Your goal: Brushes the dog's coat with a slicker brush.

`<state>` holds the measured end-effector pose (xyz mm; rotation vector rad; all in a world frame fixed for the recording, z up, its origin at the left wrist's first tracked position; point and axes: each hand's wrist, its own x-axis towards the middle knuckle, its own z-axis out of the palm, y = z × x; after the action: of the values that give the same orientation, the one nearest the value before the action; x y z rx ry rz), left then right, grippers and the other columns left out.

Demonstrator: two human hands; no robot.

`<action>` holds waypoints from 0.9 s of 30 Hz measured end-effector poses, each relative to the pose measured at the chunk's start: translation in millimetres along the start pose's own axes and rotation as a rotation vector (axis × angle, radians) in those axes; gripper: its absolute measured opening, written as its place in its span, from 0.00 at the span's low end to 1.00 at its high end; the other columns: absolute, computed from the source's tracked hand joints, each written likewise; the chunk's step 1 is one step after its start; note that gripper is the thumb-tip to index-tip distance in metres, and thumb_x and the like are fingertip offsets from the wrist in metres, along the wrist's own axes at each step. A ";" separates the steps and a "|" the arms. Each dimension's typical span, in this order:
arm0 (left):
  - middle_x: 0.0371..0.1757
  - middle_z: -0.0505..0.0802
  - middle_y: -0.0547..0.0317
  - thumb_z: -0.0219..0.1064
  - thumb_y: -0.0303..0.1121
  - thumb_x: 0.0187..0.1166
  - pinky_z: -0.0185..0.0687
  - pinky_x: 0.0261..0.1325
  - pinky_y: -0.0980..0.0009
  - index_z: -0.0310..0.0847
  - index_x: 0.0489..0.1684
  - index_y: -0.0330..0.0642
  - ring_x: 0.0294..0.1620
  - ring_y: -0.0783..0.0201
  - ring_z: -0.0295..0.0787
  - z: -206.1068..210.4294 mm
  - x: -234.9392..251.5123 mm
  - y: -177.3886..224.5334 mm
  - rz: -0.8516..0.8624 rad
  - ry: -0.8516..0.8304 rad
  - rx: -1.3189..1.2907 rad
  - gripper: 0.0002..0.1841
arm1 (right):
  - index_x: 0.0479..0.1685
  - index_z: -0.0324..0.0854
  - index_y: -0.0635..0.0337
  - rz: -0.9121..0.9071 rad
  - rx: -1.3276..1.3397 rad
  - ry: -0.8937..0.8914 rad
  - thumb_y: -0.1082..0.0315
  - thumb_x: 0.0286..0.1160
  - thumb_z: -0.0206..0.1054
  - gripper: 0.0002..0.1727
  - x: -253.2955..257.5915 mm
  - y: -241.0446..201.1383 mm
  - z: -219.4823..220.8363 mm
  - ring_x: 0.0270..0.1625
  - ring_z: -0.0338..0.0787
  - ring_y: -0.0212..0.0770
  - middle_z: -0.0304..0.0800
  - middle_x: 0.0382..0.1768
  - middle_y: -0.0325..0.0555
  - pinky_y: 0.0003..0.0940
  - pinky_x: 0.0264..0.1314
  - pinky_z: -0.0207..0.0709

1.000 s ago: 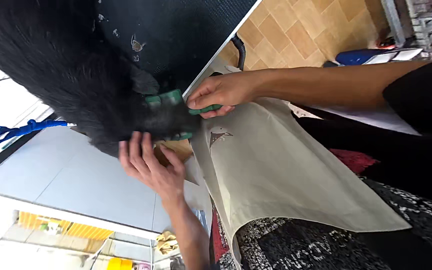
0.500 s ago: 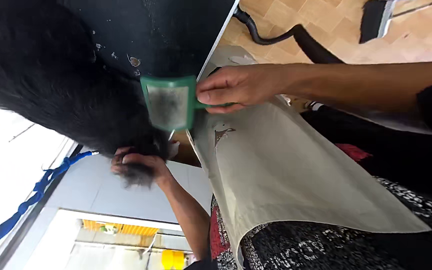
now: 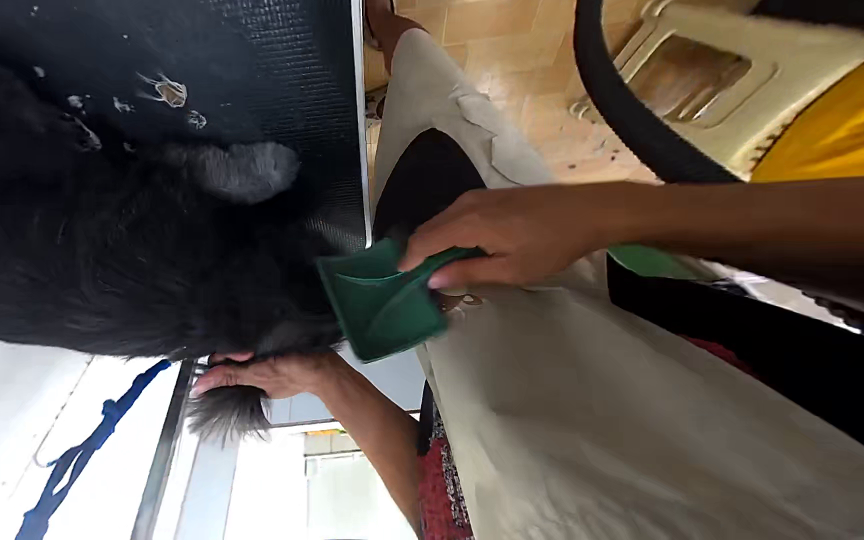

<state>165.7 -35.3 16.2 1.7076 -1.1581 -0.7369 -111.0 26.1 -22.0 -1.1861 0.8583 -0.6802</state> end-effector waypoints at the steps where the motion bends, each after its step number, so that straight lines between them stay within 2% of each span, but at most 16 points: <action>1: 0.33 0.80 0.72 0.33 0.47 0.97 0.77 0.49 0.83 0.69 0.42 0.46 0.39 0.83 0.80 -2.9 2.2 -2.9 0.007 -0.004 0.019 0.22 | 0.55 0.88 0.51 0.009 -0.003 -0.002 0.57 0.84 0.61 0.14 -2.7 3.3 -6.3 0.40 0.89 0.25 0.91 0.38 0.31 0.27 0.43 0.85; 3: 0.36 0.80 0.73 0.33 0.49 0.96 0.78 0.53 0.82 0.69 0.47 0.48 0.41 0.83 0.80 -3.4 4.8 -8.9 0.011 -0.017 0.011 0.21 | 0.55 0.86 0.50 0.011 -0.029 0.121 0.55 0.85 0.58 0.15 6.6 8.2 -9.3 0.37 0.86 0.23 0.90 0.36 0.30 0.26 0.40 0.83; 6: 0.43 0.82 0.69 0.33 0.49 0.96 0.78 0.60 0.78 0.68 0.56 0.45 0.49 0.80 0.82 0.9 0.7 -7.1 -0.015 -0.025 -0.009 0.22 | 0.59 0.86 0.56 -0.048 0.057 0.360 0.61 0.84 0.64 0.14 44.5 5.1 16.5 0.47 0.91 0.28 0.93 0.44 0.37 0.30 0.53 0.87; 8: 0.37 0.82 0.73 0.35 0.48 0.96 0.79 0.55 0.81 0.69 0.48 0.48 0.44 0.83 0.82 4.9 1.6 -5.3 -0.007 -0.029 -0.013 0.20 | 0.59 0.87 0.57 -0.085 0.107 0.368 0.65 0.79 0.69 0.14 58.7 8.7 37.4 0.49 0.92 0.33 0.93 0.45 0.40 0.34 0.55 0.87; 10: 0.32 0.82 0.74 0.35 0.47 0.96 0.80 0.52 0.80 0.71 0.41 0.50 0.41 0.82 0.83 4.7 7.4 -4.8 0.001 -0.038 -0.027 0.21 | 0.60 0.87 0.57 -0.100 0.107 0.309 0.65 0.81 0.67 0.14 49.6 23.3 46.8 0.49 0.91 0.34 0.92 0.45 0.40 0.34 0.54 0.86; 12: 0.34 0.82 0.72 0.34 0.48 0.96 0.80 0.53 0.78 0.70 0.43 0.48 0.42 0.81 0.83 5.3 7.9 -4.4 -0.010 -0.035 -0.026 0.22 | 0.61 0.87 0.53 -0.059 -0.006 0.231 0.60 0.84 0.63 0.15 23.0 40.8 38.7 0.49 0.91 0.35 0.92 0.46 0.38 0.36 0.54 0.86; 15: 0.41 0.84 0.67 0.33 0.52 0.95 0.82 0.58 0.74 0.70 0.53 0.44 0.49 0.77 0.84 6.5 4.5 -5.4 -0.041 -0.044 -0.041 0.24 | 0.62 0.88 0.47 -0.001 -0.196 0.160 0.54 0.87 0.58 0.18 -6.4 53.4 10.1 0.44 0.91 0.37 0.91 0.43 0.37 0.40 0.43 0.85; 16: 0.42 0.85 0.67 0.33 0.53 0.95 0.82 0.59 0.73 0.71 0.54 0.44 0.50 0.76 0.85 8.5 4.4 -4.9 -0.048 -0.051 -0.060 0.25 | 0.62 0.88 0.46 0.005 -0.233 0.190 0.53 0.87 0.57 0.18 -6.7 51.0 4.9 0.42 0.90 0.37 0.90 0.42 0.37 0.39 0.42 0.84; 17: 0.38 0.85 0.69 0.34 0.53 0.95 0.83 0.56 0.73 0.72 0.48 0.46 0.46 0.77 0.86 12.8 5.7 -4.6 -0.055 -0.035 -0.084 0.25 | 0.62 0.88 0.46 -0.005 -0.237 0.251 0.53 0.88 0.57 0.18 -1.0 44.3 3.4 0.44 0.91 0.36 0.91 0.43 0.37 0.39 0.44 0.84; 18: 0.37 0.86 0.68 0.33 0.54 0.95 0.84 0.56 0.72 0.72 0.47 0.46 0.46 0.76 0.86 13.0 6.0 -5.5 -0.066 -0.043 -0.101 0.26 | 0.61 0.89 0.47 -0.031 -0.203 0.329 0.54 0.87 0.59 0.17 8.9 34.2 6.5 0.44 0.90 0.35 0.90 0.43 0.37 0.37 0.46 0.85; 20: 0.40 0.86 0.66 0.33 0.54 0.95 0.84 0.56 0.71 0.72 0.51 0.43 0.48 0.74 0.86 -11.6 10.0 -25.4 -0.041 -0.176 -0.166 0.27 | 0.60 0.91 0.49 -0.126 -0.085 0.449 0.58 0.83 0.66 0.14 31.9 14.1 22.7 0.43 0.89 0.31 0.90 0.41 0.36 0.32 0.45 0.86; 22: 0.45 0.87 0.64 0.35 0.55 0.94 0.83 0.58 0.71 0.73 0.54 0.41 0.52 0.74 0.84 -48.3 27.6 -53.3 0.045 -0.501 -0.330 0.28 | 0.57 0.92 0.50 -0.221 -0.030 0.438 0.62 0.82 0.67 0.12 45.5 12.9 40.1 0.41 0.89 0.34 0.89 0.39 0.38 0.33 0.40 0.83; 23: 0.36 0.89 0.71 0.38 0.56 0.93 0.84 0.50 0.77 0.79 0.43 0.48 0.42 0.79 0.87 -36.2 26.8 -40.4 -0.011 -0.441 -0.335 0.28 | 0.56 0.92 0.50 -0.241 -0.044 0.418 0.63 0.82 0.67 0.12 45.2 19.3 45.4 0.41 0.90 0.36 0.90 0.39 0.40 0.35 0.40 0.83; 24: 0.25 0.85 0.77 0.36 0.55 0.94 0.81 0.42 0.82 0.78 0.31 0.52 0.31 0.83 0.83 -14.1 20.1 -22.3 -0.047 -0.318 -0.284 0.28 | 0.56 0.92 0.49 -0.233 -0.070 0.409 0.63 0.81 0.66 0.12 40.6 27.8 46.3 0.41 0.91 0.38 0.90 0.39 0.40 0.37 0.41 0.84; 25: 0.21 0.80 0.78 0.34 0.51 0.96 0.79 0.39 0.84 0.73 0.28 0.54 0.26 0.84 0.80 6.8 11.6 -8.1 -0.042 -0.204 -0.201 0.27 | 0.59 0.91 0.47 -0.199 -0.117 0.384 0.61 0.83 0.63 0.14 32.7 37.7 41.7 0.42 0.91 0.39 0.90 0.41 0.40 0.39 0.43 0.85; 27: 0.22 0.77 0.76 0.34 0.47 0.96 0.80 0.42 0.81 0.68 0.30 0.52 0.28 0.81 0.79 25.7 0.9 -1.3 -0.028 -0.072 -0.079 0.24 | 0.61 0.90 0.46 -0.120 -0.245 0.336 0.58 0.87 0.59 0.16 11.7 57.1 19.2 0.43 0.91 0.43 0.91 0.42 0.42 0.44 0.44 0.84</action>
<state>144.8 -45.0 4.8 1.6456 -1.1410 -0.8565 -87.8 40.3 -77.0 -1.3725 1.1837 -0.9083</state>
